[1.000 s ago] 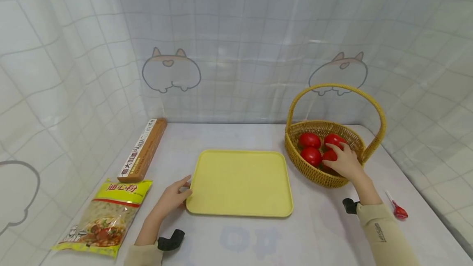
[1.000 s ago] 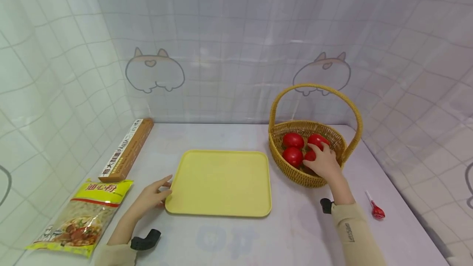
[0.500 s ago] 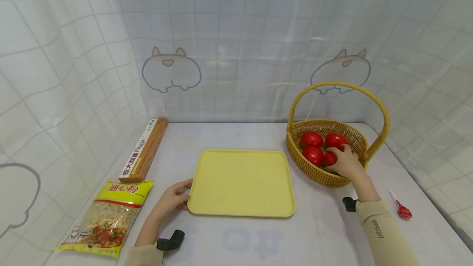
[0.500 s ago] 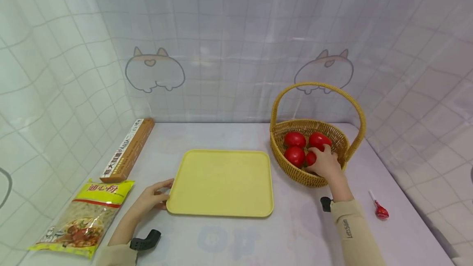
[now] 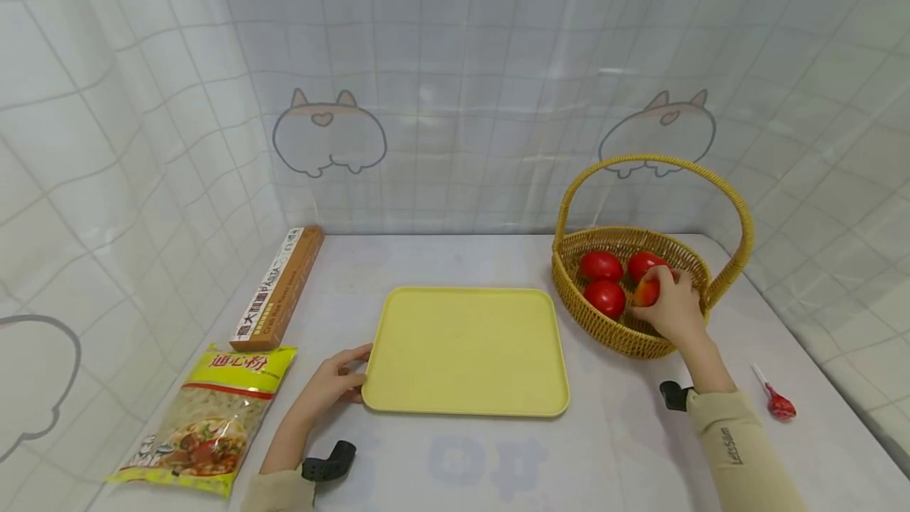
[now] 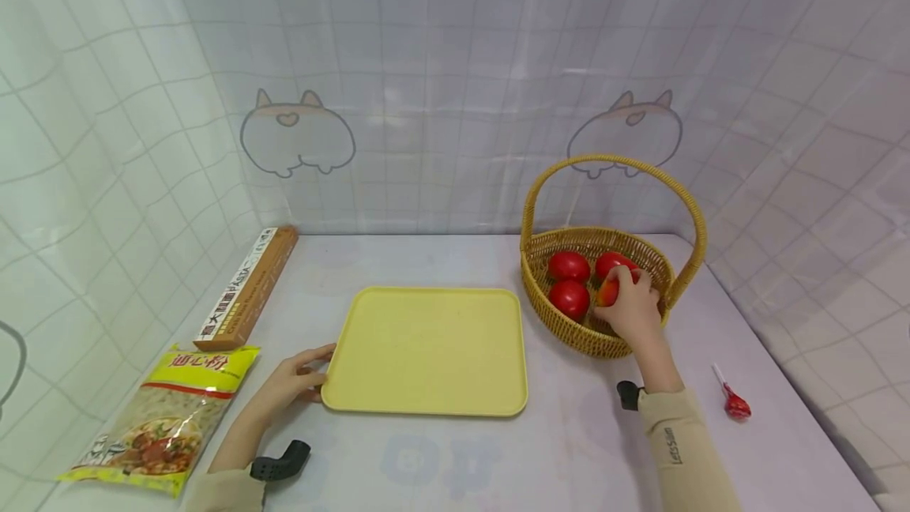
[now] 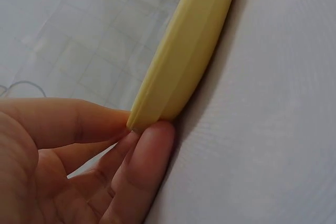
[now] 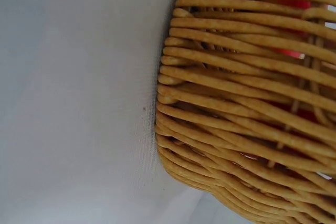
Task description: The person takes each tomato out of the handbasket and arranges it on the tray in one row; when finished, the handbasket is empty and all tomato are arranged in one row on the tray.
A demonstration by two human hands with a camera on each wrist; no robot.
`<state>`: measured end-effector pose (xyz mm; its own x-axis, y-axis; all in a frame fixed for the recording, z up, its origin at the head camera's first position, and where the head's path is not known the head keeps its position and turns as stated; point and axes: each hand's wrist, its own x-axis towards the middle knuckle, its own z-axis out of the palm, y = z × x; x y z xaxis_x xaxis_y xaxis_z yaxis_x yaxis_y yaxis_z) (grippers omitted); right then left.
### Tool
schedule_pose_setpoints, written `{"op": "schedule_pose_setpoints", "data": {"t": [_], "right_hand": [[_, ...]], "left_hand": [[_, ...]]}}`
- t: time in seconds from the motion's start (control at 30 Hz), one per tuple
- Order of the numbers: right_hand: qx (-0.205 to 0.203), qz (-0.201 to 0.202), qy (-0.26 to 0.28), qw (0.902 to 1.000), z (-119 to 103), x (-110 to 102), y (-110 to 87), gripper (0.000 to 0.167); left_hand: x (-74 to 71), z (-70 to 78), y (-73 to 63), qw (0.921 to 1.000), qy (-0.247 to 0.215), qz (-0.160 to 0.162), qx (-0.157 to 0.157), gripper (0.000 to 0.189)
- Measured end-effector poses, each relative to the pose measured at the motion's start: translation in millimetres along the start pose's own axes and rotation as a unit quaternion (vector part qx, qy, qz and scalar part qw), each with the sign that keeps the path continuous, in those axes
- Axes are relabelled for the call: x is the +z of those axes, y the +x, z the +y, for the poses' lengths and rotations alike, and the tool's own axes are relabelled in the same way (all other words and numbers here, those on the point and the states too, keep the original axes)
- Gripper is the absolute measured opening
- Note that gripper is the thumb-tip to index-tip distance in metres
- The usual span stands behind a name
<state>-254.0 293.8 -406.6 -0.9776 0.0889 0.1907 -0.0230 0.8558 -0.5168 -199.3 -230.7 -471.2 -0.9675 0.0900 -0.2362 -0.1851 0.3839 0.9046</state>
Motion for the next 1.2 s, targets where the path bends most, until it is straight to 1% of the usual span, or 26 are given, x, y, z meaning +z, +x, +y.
{"op": "schedule_pose_setpoints", "data": {"t": [0.1, 0.17, 0.27, 0.33, 0.53, 0.63, 0.77, 0.93, 1.03, 1.13, 1.2], "right_hand": [[-0.007, 0.033, 0.035, 0.9988, -1.2, -0.1, -0.3, 0.057], [-0.013, 0.048, 0.071, 0.9963, -3.6, -0.9, -0.1, 0.061], [-0.018, 0.057, 0.126, 0.9902, -9.8, -2.3, 0.2, 0.07], [-0.016, 0.06, 0.15, 0.9868, -14.1, -3.4, 0.3, 0.075], [0.009, 0.07, 0.178, 0.9816, -26.5, -5.5, -1.5, 0.079], [0.018, 0.071, 0.192, 0.9786, -31.6, -4.9, -1.9, 0.084], [0.018, 0.067, 0.209, 0.9755, -36.4, -3.3, -2.3, 0.089], [0.016, 0.073, 0.22, 0.9726, -40.7, 0.3, -3.4, 0.088], [0.015, 0.067, 0.24, 0.9684, -44.0, 3.4, -4.1, 0.088], [0.017, 0.052, 0.265, 0.9627, -47.6, 5.7, -4.5, 0.089], [0.018, 0.044, 0.273, 0.9609, -49.8, 6.5, -4.6, 0.089]], "left_hand": [[0.1, 1.2, -0.3, 1.0, 0.001, -0.001, 0.0, 0.056], [0.0, 1.7, -0.5, 1.0, 0.001, -0.001, 0.0, 0.056], [-0.8, 2.0, -1.4, 1.0, 0.003, 0.0, 0.0, 0.056], [-1.1, 2.0, -2.0, 1.0, 0.004, 0.001, -0.002, 0.056], [-1.0, 0.5, -0.2, 1.0, 0.006, 0.0, -0.006, 0.056], [-0.8, -0.9, 0.4, 0.9999, 0.008, -0.005, -0.004, 0.056], [0.0, -2.3, 1.0, 1.0, 0.004, -0.003, -0.003, 0.056], [1.0, -3.5, 2.3, 1.0, -0.002, 0.004, -0.002, 0.054], [1.0, -3.1, 1.4, 1.0, -0.001, 0.004, 0.0, 0.054], [0.9, -2.1, -0.2, 1.0, -0.001, 0.006, -0.001, 0.055], [0.8, -1.8, -1.1, 1.0, 0.0, 0.007, -0.001, 0.055]]}}
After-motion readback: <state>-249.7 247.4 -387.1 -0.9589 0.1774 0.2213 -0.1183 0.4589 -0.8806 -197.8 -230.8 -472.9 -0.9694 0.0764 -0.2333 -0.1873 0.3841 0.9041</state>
